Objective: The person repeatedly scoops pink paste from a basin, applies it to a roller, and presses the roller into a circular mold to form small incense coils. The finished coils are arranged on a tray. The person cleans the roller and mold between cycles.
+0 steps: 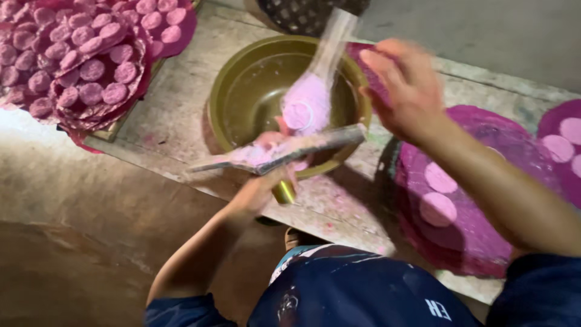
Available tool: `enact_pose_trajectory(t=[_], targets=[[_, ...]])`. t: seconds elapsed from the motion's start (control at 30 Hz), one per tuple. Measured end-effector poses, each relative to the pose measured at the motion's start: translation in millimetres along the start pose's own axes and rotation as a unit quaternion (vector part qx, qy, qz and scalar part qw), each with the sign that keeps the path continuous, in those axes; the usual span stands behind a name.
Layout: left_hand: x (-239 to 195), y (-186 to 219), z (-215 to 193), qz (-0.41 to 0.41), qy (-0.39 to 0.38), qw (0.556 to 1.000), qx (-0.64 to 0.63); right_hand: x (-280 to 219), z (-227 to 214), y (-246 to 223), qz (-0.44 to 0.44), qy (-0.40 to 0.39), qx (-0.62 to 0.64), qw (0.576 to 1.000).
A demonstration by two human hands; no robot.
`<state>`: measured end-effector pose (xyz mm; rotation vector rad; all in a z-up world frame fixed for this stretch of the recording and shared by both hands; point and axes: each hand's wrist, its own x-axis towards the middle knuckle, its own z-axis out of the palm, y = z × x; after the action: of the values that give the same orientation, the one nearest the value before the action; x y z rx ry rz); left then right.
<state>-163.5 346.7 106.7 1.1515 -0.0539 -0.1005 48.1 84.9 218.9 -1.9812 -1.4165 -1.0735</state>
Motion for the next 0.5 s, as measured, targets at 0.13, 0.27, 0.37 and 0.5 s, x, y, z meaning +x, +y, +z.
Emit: enact_pose_trajectory(t=[0.13,0.27,0.37,0.5], targets=[[5,31,-67,0.186,0.198,0.872,0.406,-33,172,-7,0.044,-0.358,0.055,0.931],[26,36,-86,0.233,0.284,0.854,0.369,-80,310,-20,0.031,-0.555,-0.009,0.831],[41,33,-92,0.290,0.280,0.860,0.312,-92,355,-18,0.051,-0.626,-0.047,0.777],[46,26,-118,0.287,0.260,0.847,0.363,-78,326,-4,0.081,-0.750,-0.053,0.654]])
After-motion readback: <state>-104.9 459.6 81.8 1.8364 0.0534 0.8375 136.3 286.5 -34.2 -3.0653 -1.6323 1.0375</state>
